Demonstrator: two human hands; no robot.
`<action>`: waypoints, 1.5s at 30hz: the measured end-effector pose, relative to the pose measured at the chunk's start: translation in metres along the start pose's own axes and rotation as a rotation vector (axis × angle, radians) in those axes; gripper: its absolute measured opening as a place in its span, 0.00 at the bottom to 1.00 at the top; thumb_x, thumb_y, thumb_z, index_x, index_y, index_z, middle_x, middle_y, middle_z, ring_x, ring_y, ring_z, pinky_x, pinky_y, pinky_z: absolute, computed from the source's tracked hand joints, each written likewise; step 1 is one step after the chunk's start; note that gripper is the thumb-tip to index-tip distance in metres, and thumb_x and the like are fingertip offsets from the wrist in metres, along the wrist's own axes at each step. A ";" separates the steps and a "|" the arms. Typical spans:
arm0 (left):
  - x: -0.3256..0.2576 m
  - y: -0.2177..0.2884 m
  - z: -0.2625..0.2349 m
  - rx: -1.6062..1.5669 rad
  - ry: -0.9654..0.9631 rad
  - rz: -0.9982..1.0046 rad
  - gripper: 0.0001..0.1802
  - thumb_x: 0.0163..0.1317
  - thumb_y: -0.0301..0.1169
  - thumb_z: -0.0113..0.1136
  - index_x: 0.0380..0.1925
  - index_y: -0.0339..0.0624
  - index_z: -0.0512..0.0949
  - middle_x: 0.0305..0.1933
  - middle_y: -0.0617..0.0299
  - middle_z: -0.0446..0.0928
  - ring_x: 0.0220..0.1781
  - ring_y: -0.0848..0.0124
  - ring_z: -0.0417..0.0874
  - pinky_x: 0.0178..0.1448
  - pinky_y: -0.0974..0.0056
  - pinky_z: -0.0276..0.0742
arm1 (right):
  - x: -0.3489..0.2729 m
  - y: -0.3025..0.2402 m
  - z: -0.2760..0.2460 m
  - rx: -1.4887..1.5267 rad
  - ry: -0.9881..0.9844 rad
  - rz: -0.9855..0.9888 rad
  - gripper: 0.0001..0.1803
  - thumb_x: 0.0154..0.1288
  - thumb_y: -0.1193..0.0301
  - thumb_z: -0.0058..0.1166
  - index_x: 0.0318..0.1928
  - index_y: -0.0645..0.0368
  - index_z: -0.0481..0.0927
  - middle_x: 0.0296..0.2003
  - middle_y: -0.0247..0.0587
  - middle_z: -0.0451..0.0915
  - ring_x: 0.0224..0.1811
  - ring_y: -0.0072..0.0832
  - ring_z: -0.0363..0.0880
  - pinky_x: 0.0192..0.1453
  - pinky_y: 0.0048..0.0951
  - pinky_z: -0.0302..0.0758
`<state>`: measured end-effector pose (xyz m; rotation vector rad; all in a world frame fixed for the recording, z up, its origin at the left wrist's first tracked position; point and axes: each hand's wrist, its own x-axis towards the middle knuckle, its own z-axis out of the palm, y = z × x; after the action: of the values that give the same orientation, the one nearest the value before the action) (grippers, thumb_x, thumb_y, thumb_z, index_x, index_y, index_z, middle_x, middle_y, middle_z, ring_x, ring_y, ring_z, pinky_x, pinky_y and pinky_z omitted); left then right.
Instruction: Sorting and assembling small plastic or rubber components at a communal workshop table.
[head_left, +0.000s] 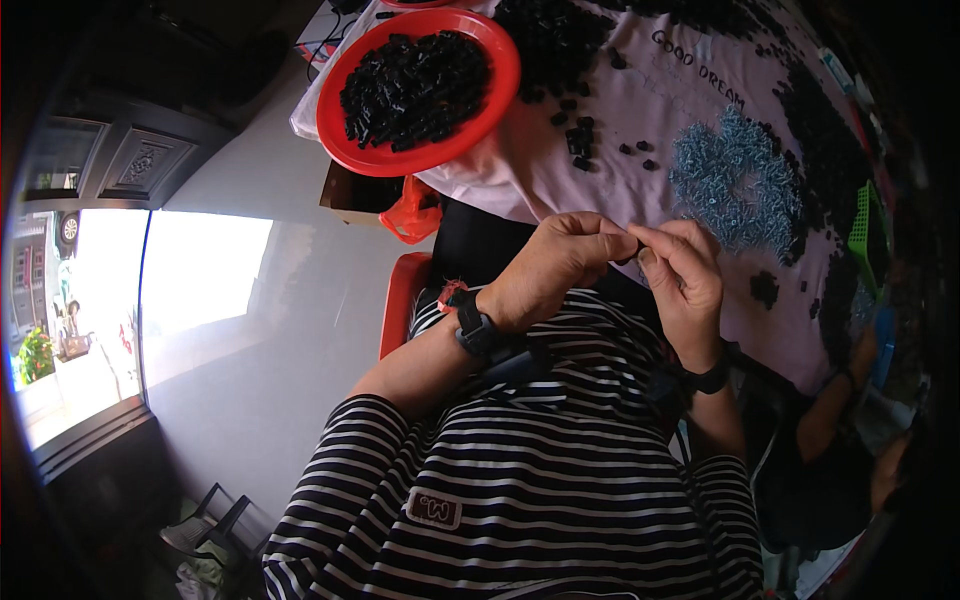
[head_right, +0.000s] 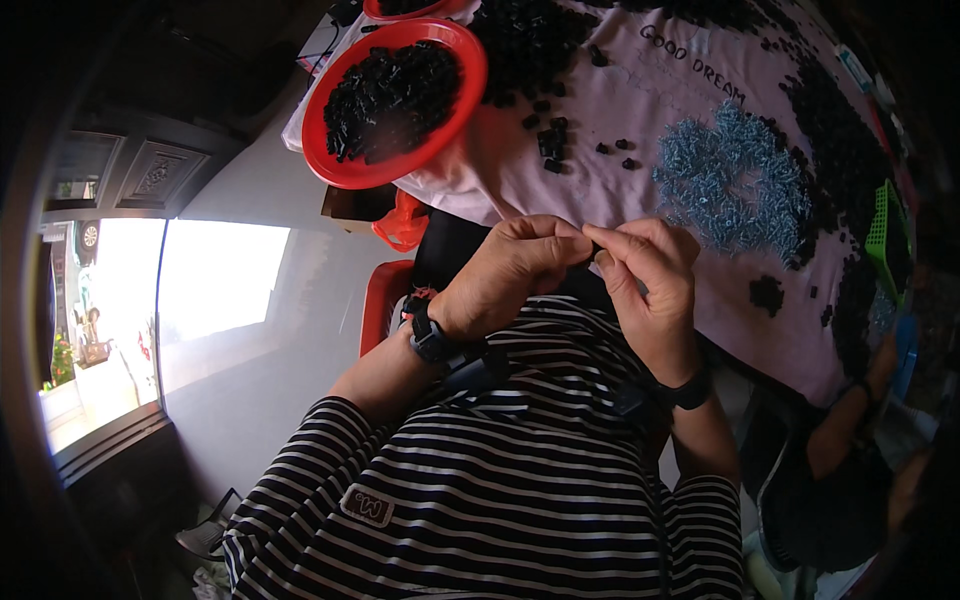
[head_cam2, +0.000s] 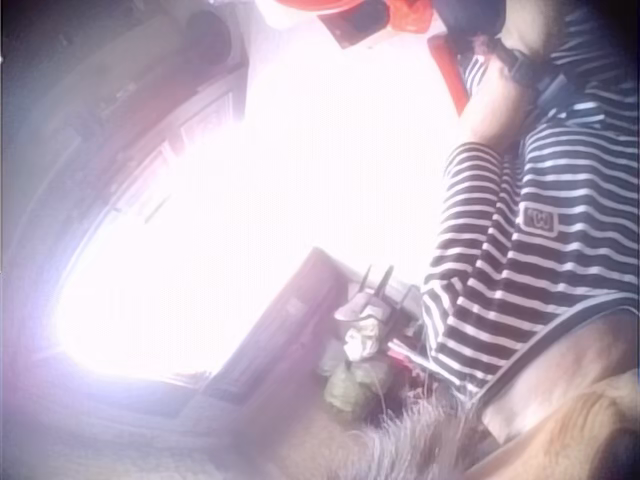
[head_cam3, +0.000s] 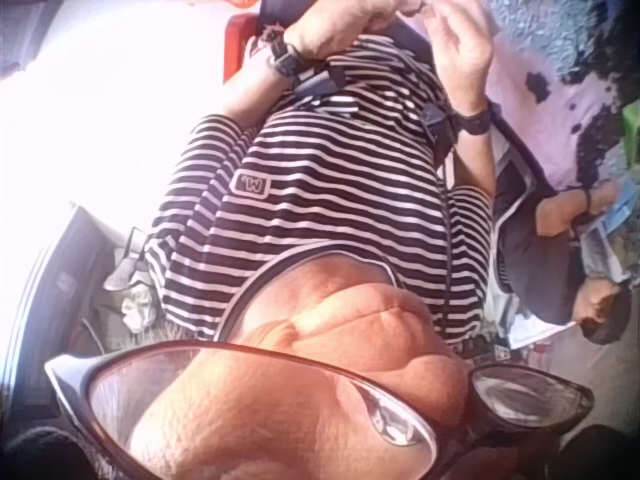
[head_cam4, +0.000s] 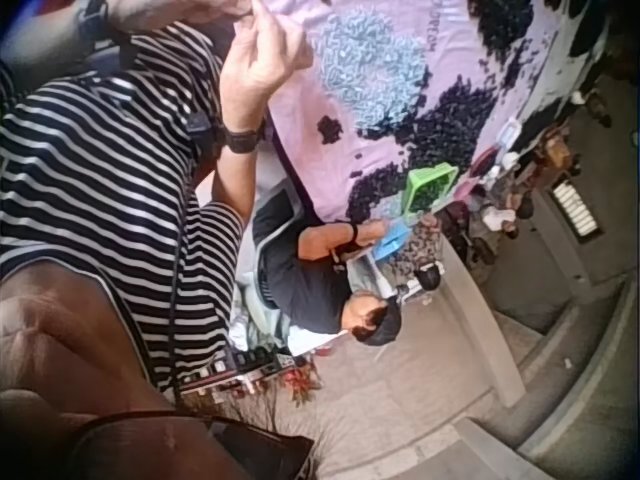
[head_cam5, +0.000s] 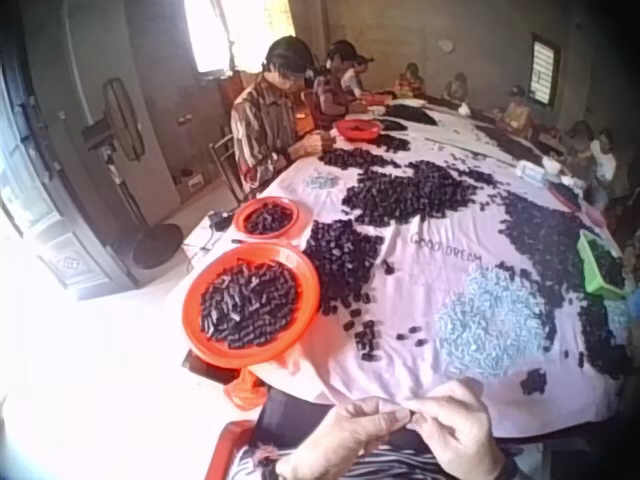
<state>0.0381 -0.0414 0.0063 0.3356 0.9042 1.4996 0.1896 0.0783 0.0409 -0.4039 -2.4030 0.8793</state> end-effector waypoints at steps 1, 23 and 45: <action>-0.001 0.002 0.000 0.005 0.015 -0.027 0.09 0.69 0.33 0.66 0.41 0.38 0.84 0.33 0.72 0.79 0.27 0.85 0.68 0.31 0.77 0.63 | 0.002 -0.005 -0.003 -0.088 -0.023 -0.034 0.19 0.60 0.73 0.69 0.53 0.57 0.85 0.37 0.32 0.79 0.42 0.28 0.77 0.57 0.34 0.66; 0.001 -0.008 -0.001 0.140 -0.130 -0.024 0.19 0.69 0.44 0.66 0.29 0.38 0.83 0.24 0.71 0.76 0.24 0.82 0.64 0.30 0.73 0.61 | -0.003 -0.016 0.000 -0.595 -0.049 -0.339 0.08 0.57 0.70 0.66 0.33 0.57 0.79 0.25 0.31 0.68 0.30 0.27 0.72 0.56 0.39 0.62; 0.012 -0.006 -0.014 -0.088 -0.106 -0.084 0.23 0.77 0.46 0.53 0.57 0.38 0.78 0.35 0.71 0.76 0.36 0.81 0.76 0.38 0.75 0.72 | 0.008 0.095 -0.013 -0.761 -0.061 -0.172 0.08 0.65 0.75 0.59 0.43 0.51 0.84 0.37 0.29 0.77 0.44 0.29 0.77 0.58 0.39 0.60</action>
<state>0.0302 -0.0353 -0.0106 0.3064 0.7575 1.4260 0.1995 0.1585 -0.0106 -0.4337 -2.7079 -0.1328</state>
